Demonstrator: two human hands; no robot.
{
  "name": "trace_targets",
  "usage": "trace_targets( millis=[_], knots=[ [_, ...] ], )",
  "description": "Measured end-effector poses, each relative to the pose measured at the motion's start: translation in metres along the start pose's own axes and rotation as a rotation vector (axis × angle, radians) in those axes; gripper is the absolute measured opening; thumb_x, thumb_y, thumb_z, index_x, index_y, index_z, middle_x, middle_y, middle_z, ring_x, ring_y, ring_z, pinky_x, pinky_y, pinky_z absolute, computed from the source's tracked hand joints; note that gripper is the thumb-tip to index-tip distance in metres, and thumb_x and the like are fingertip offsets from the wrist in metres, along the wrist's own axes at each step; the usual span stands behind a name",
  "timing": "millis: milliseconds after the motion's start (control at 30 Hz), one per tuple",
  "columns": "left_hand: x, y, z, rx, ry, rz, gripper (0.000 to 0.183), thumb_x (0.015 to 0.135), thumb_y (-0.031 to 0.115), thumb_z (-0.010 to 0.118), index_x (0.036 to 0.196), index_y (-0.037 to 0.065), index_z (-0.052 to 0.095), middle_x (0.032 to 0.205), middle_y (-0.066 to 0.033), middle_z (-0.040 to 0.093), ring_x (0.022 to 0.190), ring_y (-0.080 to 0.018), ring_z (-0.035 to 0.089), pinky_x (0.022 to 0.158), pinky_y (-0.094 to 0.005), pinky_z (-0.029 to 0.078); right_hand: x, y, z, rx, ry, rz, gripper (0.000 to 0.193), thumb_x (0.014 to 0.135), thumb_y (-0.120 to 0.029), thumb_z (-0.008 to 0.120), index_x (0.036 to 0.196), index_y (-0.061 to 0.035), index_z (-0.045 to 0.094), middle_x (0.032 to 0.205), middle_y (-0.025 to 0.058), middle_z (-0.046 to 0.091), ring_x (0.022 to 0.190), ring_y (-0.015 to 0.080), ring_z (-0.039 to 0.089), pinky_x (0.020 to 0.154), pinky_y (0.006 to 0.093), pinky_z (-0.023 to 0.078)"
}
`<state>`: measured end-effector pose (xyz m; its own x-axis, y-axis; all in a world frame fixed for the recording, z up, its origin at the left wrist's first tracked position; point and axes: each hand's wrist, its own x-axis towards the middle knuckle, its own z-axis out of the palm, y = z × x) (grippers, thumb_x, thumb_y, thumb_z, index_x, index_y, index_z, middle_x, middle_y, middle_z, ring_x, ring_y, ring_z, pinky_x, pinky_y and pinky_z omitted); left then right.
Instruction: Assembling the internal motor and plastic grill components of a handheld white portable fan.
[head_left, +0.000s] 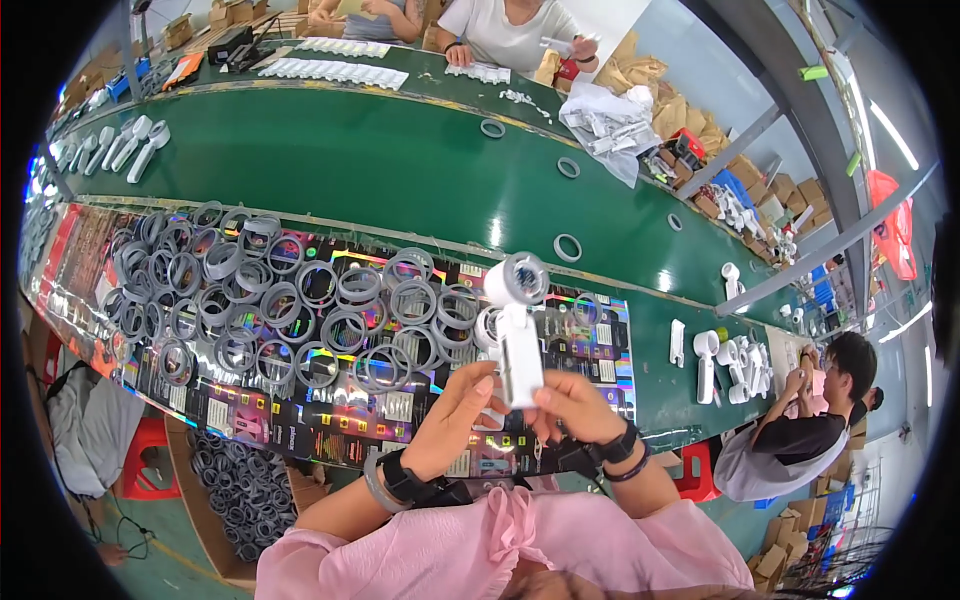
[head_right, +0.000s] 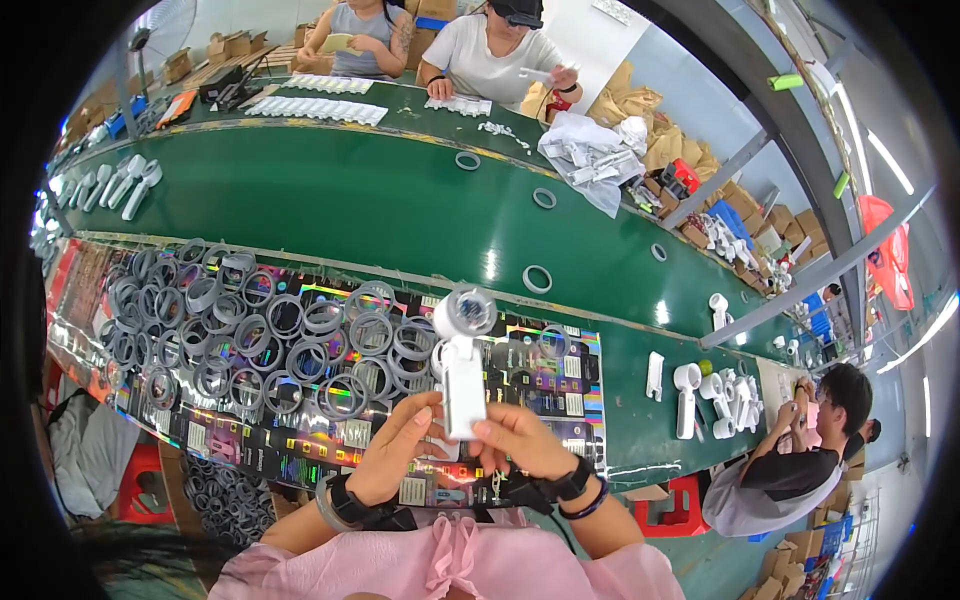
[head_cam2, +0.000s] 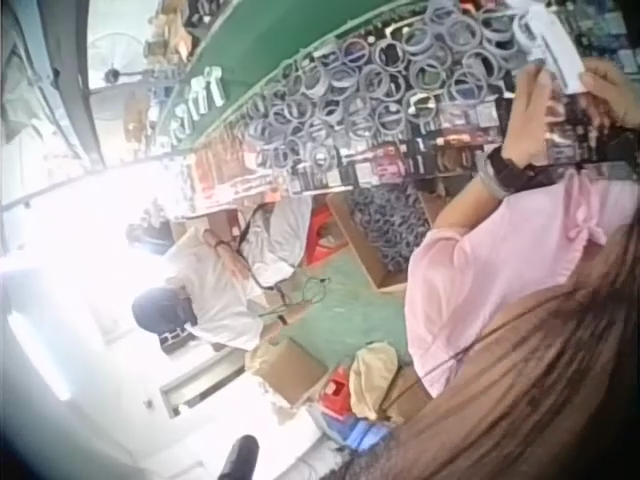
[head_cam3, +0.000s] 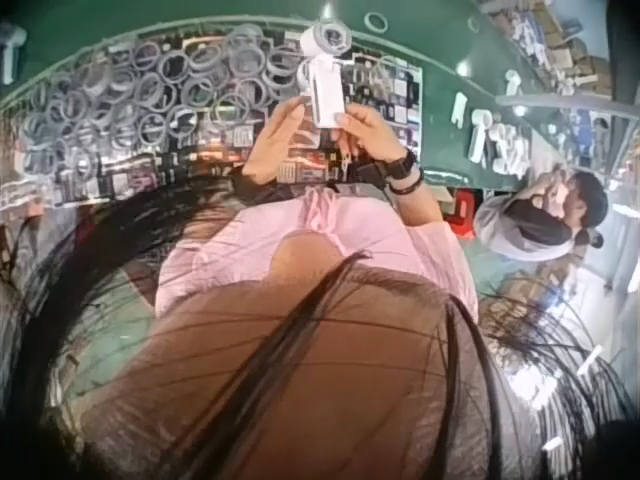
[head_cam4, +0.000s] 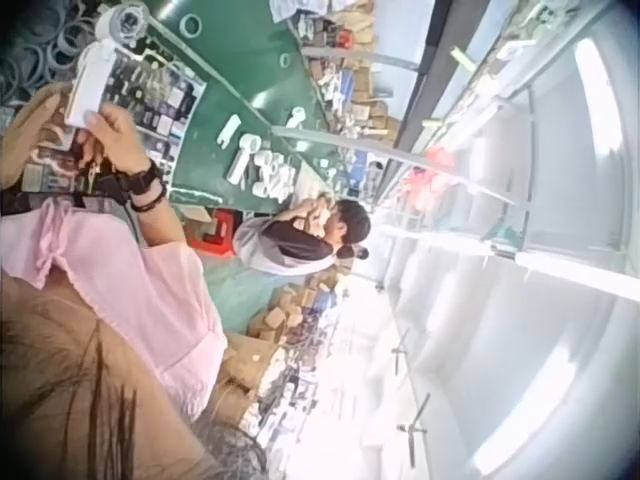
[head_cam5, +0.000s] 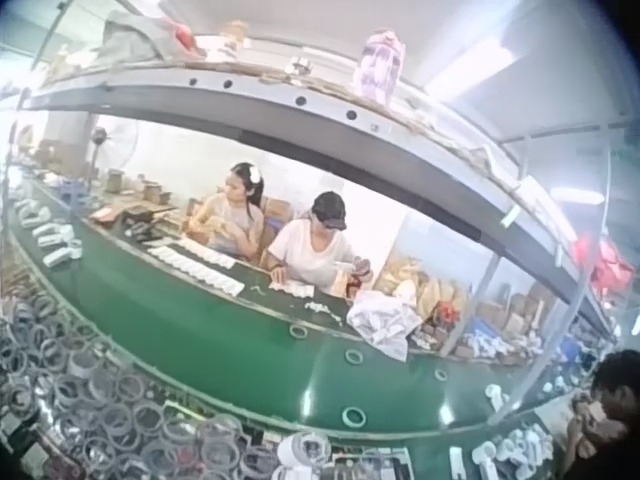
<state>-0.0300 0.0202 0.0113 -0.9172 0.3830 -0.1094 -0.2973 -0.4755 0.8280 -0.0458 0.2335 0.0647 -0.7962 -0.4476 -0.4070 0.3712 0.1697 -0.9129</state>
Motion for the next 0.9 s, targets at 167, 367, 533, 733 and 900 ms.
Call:
trace_targets(
  millis=[167,367,533,733,900],
  knots=[
    [-0.012,0.012,-0.021,-0.072,-0.012,-0.037,0.028,0.1,0.02,0.05,0.122,0.002,0.051,0.108,-0.0086,0.06,0.089,-0.0151,0.06,0.075,-0.028,0.05,0.048,-0.036,-0.051,-0.118,0.067,0.027,0.035,0.098,-0.037,0.05,0.093,-0.0031,0.058,0.079,0.0032,0.064,0.052,0.0078,0.059,0.039,0.0188,0.043],
    [-0.018,0.041,-0.043,0.021,0.168,0.024,0.02,0.098,0.011,0.05,0.115,0.002,0.054,0.096,-0.0056,0.06,0.077,-0.0094,0.06,0.058,-0.022,0.051,0.153,-0.056,-0.118,-0.145,0.108,0.085,0.037,0.098,-0.038,0.051,0.093,-0.0019,0.057,0.075,0.0028,0.062,0.048,0.0064,0.056,0.035,0.0182,0.038],
    [-0.028,0.048,-0.06,0.209,0.298,0.088,0.017,0.098,0.008,0.049,0.112,0.001,0.055,0.082,-0.0023,0.057,0.055,-0.0053,0.049,0.046,-0.0188,0.04,0.22,-0.05,-0.137,-0.178,0.201,0.094,0.042,0.097,-0.039,0.053,0.096,0.0023,0.06,0.071,0.0037,0.063,0.047,0.0079,0.056,0.036,0.0195,0.038],
    [-0.081,0.03,-0.091,0.345,0.585,-0.125,0.015,0.095,0.013,0.055,0.089,0.0,0.059,0.056,0.0019,0.049,0.046,-0.0027,0.041,0.042,-0.0205,0.029,0.224,-0.049,-0.132,-1.3,0.424,-0.142,0.05,0.089,-0.047,0.057,0.075,0.0008,0.064,0.068,0.0143,0.065,0.064,0.0288,0.066,0.06,0.0417,0.052],
    [-0.093,-0.008,-0.127,1.562,0.403,0.577,0.017,0.09,0.017,0.065,0.1,0.004,0.062,0.077,-0.0088,0.062,0.056,-0.021,0.053,0.048,-0.0358,0.043,0.194,-0.031,-0.188,-1.585,0.589,-0.1,0.031,0.079,-0.035,0.07,0.085,-0.0048,0.064,0.079,0.0139,0.066,0.079,0.0323,0.067,0.067,0.0435,0.053]
  ],
)
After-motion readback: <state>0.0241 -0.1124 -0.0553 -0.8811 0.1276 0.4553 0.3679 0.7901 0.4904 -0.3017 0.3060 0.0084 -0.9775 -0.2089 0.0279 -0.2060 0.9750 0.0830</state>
